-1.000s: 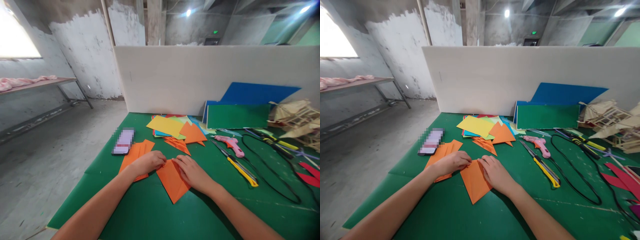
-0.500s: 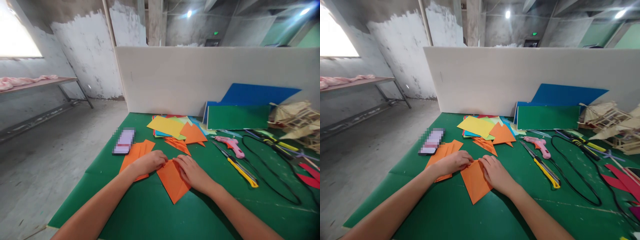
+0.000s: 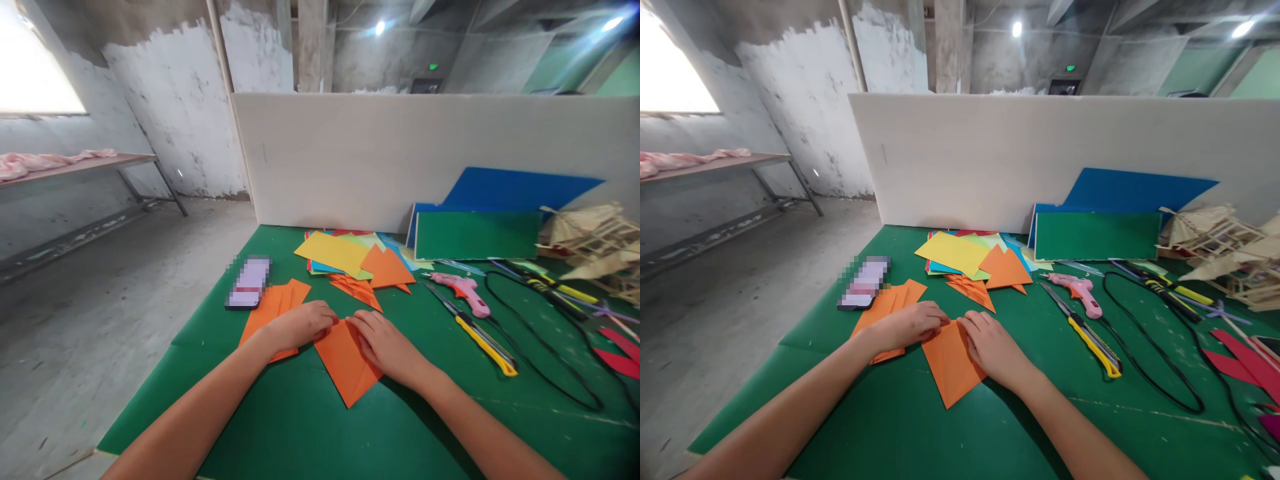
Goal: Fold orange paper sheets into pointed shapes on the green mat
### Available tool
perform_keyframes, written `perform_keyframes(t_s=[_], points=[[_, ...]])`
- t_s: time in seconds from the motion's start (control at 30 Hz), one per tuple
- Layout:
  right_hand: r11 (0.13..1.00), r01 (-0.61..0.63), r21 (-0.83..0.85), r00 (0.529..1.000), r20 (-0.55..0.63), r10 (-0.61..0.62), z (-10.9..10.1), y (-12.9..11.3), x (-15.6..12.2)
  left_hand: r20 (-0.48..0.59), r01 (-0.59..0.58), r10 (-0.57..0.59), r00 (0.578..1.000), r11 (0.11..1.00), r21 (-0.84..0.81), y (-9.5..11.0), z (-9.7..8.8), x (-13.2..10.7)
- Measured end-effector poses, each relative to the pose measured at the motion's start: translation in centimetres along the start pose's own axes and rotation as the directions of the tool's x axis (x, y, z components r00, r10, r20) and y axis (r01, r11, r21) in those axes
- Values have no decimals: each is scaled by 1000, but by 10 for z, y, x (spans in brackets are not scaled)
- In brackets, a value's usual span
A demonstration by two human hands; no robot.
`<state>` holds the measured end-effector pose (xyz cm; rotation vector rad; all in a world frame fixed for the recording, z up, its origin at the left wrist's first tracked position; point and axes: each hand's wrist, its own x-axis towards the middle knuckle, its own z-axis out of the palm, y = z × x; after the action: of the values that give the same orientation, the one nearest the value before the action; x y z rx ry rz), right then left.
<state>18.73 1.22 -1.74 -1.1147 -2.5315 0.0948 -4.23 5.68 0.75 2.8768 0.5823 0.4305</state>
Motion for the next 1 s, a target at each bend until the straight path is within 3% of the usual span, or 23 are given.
perform_keyframes(t_s=[0.23, 0.53, 0.7, 1.0], points=[[1000, -24, -1, 999, -22, 24, 2, 1, -1, 114, 46, -52, 992, 997, 56, 12, -8, 3], [998, -65, -26, 993, -99, 62, 10, 4, -5, 105, 46, -65, 992, 984, 170, 17, -3, 2], [998, -46, -44, 999, -29, 45, 2, 1, -1, 82, 78, -88, 993, 990, 121, 16, 1, 0], [996, -71, -49, 995, -68, 68, 4, 0, -1, 25, 112, -114, 993, 991, 72, 12, 5, -2]])
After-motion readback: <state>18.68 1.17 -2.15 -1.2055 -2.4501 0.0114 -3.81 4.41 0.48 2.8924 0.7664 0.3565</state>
